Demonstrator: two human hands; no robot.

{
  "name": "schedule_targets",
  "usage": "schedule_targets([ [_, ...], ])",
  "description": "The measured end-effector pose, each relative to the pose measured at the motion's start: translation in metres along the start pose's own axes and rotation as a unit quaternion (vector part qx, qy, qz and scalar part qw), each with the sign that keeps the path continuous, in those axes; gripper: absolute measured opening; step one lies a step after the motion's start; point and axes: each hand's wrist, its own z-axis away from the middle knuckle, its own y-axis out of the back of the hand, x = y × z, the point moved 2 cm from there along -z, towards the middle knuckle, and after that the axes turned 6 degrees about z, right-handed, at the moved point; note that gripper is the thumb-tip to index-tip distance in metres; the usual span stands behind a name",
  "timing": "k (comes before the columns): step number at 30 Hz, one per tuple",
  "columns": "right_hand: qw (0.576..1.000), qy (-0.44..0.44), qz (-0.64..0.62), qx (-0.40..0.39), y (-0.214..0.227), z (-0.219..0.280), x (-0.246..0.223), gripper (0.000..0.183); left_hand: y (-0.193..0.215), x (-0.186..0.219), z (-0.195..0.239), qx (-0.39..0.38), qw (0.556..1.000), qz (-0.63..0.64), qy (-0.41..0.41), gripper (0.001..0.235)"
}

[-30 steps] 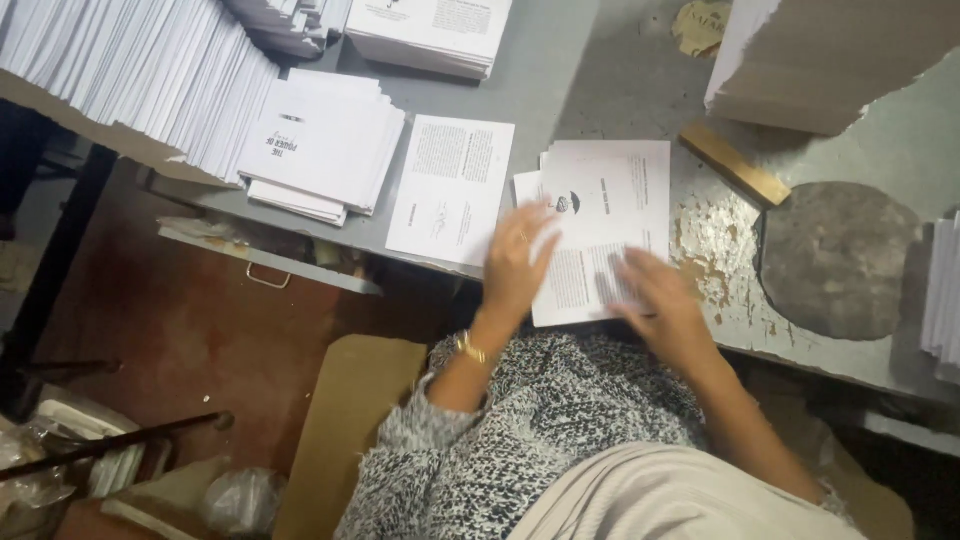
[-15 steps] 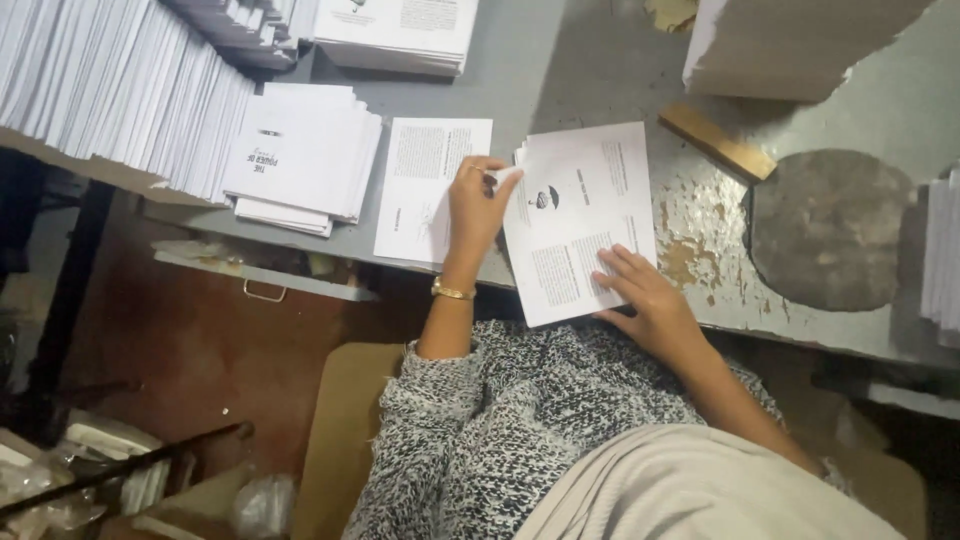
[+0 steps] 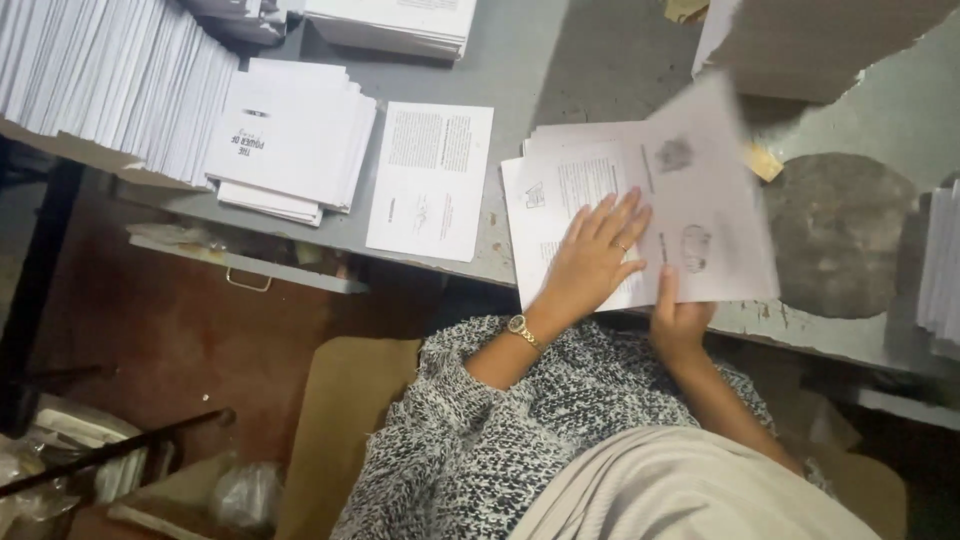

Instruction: Folding printed paper sheets into booklets, creasing the folds with a wooden block, and stacking them on a table.

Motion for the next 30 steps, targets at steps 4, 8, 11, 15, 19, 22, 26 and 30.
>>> schedule_targets([
  [4, 0.993, -0.109, -0.049, 0.011, -0.011, 0.009, 0.029, 0.028, 0.001, 0.002, -0.005, -0.093, 0.994, -0.033, 0.042, 0.065],
  [8, 1.000, 0.018, -0.014, -0.005, -0.013, -0.008, -0.005, 0.030, 0.027, 0.012, -0.011, -0.170, 0.978, -0.109, 0.044, 0.066],
  [11, 0.984, 0.166, 0.026, -0.062, -0.015, -0.010, -0.020, 0.041, 0.032, 0.012, -0.008, -0.210, 0.965, -0.148, 0.052, 0.060],
  [15, 0.978, 0.168, 0.050, -0.109, -0.017, -0.005, -0.017, 0.048, 0.027, 0.003, 0.003, -0.124, 0.979, -0.004, 0.160, 0.049],
  [19, 0.977, 0.187, 0.042, -0.092, -0.006, -0.015, -0.039, 0.048, 0.035, -0.015, 0.019, -0.036, 0.965, 0.095, 0.241, 0.040],
  [22, 0.977, 0.181, 0.065, -0.093, -0.009, -0.012, -0.035, 0.050, 0.051, -0.035, 0.054, 0.032, 0.930, 0.197, 0.308, 0.032],
  [26, 0.975, 0.172, 0.064, -0.126, -0.010, -0.008, -0.027, 0.051, 0.093, -0.032, 0.094, 0.075, 0.859, 0.299, 0.410, 0.023],
  [30, 0.975, 0.160, 0.041, -0.146, -0.010, -0.007, -0.028, 0.053, 0.069, -0.046, 0.120, 0.057, 0.820, 0.327, 0.466, 0.025],
])
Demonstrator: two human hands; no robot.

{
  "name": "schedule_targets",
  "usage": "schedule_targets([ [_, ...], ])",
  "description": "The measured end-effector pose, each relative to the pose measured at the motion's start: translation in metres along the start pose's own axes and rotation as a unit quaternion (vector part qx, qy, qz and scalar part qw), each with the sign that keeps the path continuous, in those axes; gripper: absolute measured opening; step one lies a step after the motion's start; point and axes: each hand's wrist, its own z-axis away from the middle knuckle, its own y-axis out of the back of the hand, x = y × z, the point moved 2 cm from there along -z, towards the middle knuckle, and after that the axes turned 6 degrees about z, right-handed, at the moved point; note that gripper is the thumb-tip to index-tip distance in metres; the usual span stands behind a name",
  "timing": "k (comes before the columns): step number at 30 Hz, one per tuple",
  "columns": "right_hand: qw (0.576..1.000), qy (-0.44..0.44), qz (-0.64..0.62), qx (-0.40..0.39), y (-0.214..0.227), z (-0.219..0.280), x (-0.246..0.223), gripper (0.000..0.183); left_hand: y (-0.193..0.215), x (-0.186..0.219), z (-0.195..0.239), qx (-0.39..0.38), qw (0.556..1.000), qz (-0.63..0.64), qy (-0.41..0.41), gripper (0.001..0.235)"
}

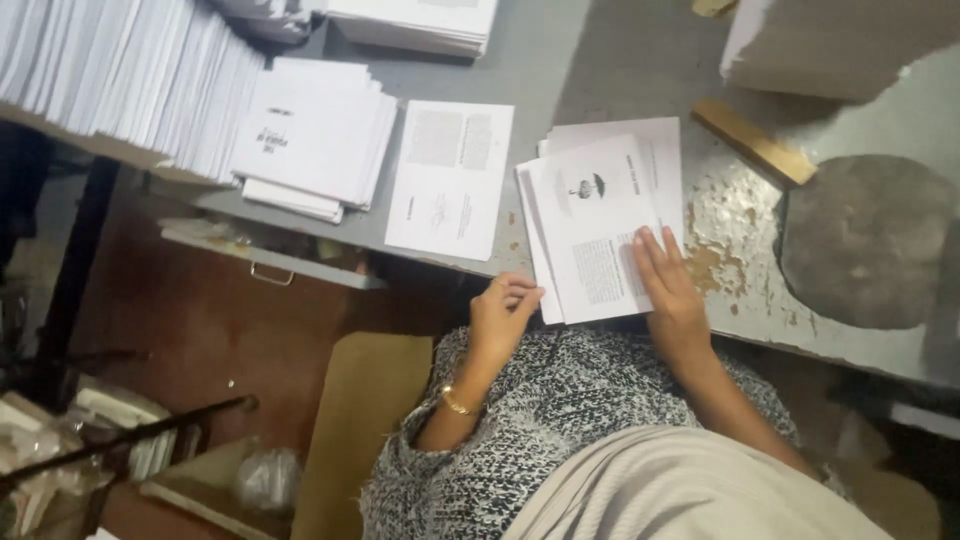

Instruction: Folding printed paper sheets into booklets, creasing the folds with a wooden block, and stacking them on a table.

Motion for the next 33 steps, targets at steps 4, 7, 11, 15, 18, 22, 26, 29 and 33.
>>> schedule_targets([
  [4, 1.000, 0.015, 0.009, 0.012, 0.010, -0.008, -0.010, 0.056, -0.008, 0.010, -0.005, 0.025, 0.999, 0.002, -0.036, 0.025],
  [7, 1.000, 0.003, 0.011, 0.021, 0.011, -0.008, -0.009, 0.057, -0.005, 0.039, -0.005, 0.027, 0.997, -0.035, -0.066, 0.021],
  [11, 1.000, -0.003, 0.004, 0.026, 0.011, -0.008, -0.006, 0.059, -0.012, 0.052, -0.025, 0.008, 0.996, 0.036, -0.081, 0.028],
  [15, 0.999, 0.003, 0.010, 0.039, 0.009, -0.007, -0.007, 0.059, -0.016, 0.072, -0.024, 0.033, 0.980, 0.194, -0.015, 0.031],
  [18, 0.999, -0.002, 0.005, 0.046, 0.000, -0.001, -0.002, 0.059, -0.019, 0.078, -0.011, 0.059, 0.963, 0.260, 0.035, 0.037],
  [22, 0.999, -0.011, 0.008, 0.047, 0.008, -0.005, -0.005, 0.057, -0.022, 0.043, -0.028, 0.062, 0.950, 0.306, 0.016, 0.047],
  [26, 0.999, -0.001, 0.001, 0.051, 0.012, -0.009, -0.010, 0.057, -0.021, 0.043, -0.026, 0.070, 0.961, 0.266, -0.007, 0.049],
  [29, 0.999, 0.007, 0.005, 0.053, 0.009, -0.009, -0.008, 0.059, -0.017, 0.042, -0.028, 0.070, 0.975, 0.211, -0.010, 0.042],
  [33, 0.999, 0.012, 0.018, 0.047, 0.009, -0.007, -0.009, 0.060, -0.019, 0.028, -0.038, 0.067, 0.982, 0.175, 0.001, 0.035],
])
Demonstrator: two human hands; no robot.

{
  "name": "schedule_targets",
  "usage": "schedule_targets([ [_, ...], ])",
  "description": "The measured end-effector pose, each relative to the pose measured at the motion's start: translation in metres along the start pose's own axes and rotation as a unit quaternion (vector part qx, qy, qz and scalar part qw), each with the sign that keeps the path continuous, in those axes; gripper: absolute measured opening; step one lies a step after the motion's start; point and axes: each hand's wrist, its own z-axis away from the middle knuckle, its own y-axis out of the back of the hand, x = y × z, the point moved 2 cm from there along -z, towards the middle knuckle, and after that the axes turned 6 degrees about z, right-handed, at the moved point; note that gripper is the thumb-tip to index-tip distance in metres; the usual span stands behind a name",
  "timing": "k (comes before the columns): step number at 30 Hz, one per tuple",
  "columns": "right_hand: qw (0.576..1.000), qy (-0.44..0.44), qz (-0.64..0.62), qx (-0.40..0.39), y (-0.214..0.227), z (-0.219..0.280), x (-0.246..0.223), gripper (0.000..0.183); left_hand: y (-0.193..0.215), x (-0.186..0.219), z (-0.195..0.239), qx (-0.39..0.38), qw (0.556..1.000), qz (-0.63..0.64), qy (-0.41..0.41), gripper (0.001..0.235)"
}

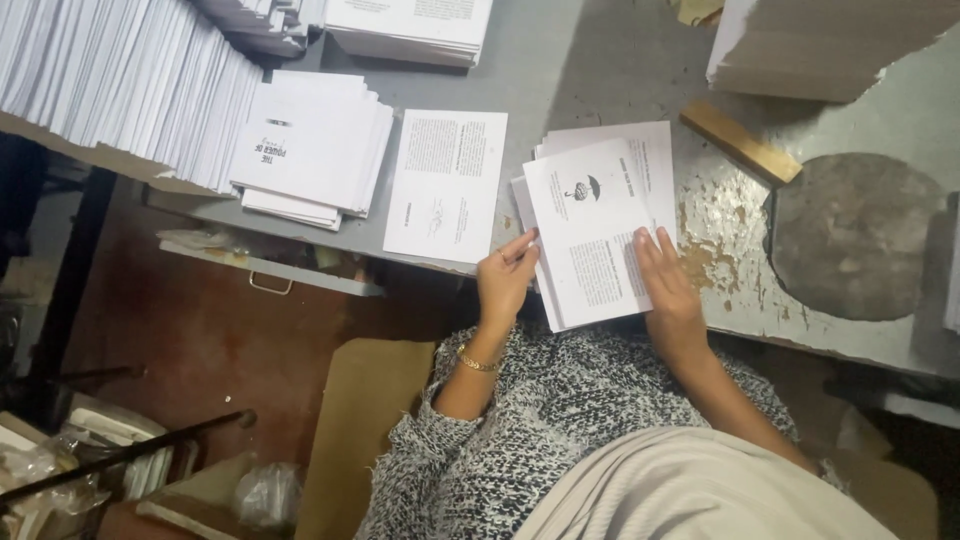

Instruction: Folding printed paper sheets into booklets, creasing the folds with a wooden block, and stacking them on a table.

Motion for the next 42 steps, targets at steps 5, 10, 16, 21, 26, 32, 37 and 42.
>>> schedule_targets([
  [5, 1.000, 0.004, 0.022, -0.019, -0.014, 0.011, 0.008, 0.058, 0.000, -0.020, -0.012, 0.025, 0.999, -0.026, -0.003, 0.033],
  [10, 0.993, 0.051, 0.100, -0.037, -0.016, 0.020, 0.013, 0.053, -0.006, -0.026, -0.010, 0.057, 0.997, -0.046, -0.005, 0.043],
  [16, 0.945, -0.048, -0.142, -0.292, 0.042, -0.010, 0.014, 0.098, -0.002, -0.014, 0.002, 0.042, 0.998, 0.054, 0.000, 0.048],
  [21, 0.874, -0.360, -0.321, -0.048, 0.079, -0.032, 0.035, 0.055, -0.015, 0.012, 0.026, 0.012, 0.995, 0.091, -0.030, 0.041],
  [26, 0.828, -0.427, -0.361, -0.029, 0.098, -0.027, 0.026, 0.046, -0.024, -0.015, 0.032, 0.032, 0.995, 0.082, -0.037, 0.041],
  [32, 0.826, -0.438, -0.354, -0.014, 0.132, -0.028, 0.008, 0.032, -0.031, -0.059, 0.023, 0.003, 0.989, 0.140, -0.037, 0.030],
  [37, 0.822, -0.443, -0.357, -0.021, 0.154, -0.033, -0.007, 0.026, -0.025, -0.118, -0.002, -0.057, 0.979, 0.198, -0.010, 0.021],
  [42, 0.858, -0.400, -0.323, -0.004, 0.157, -0.031, -0.012, 0.013, -0.022, -0.126, -0.001, -0.073, 0.970, 0.232, 0.004, 0.014],
])
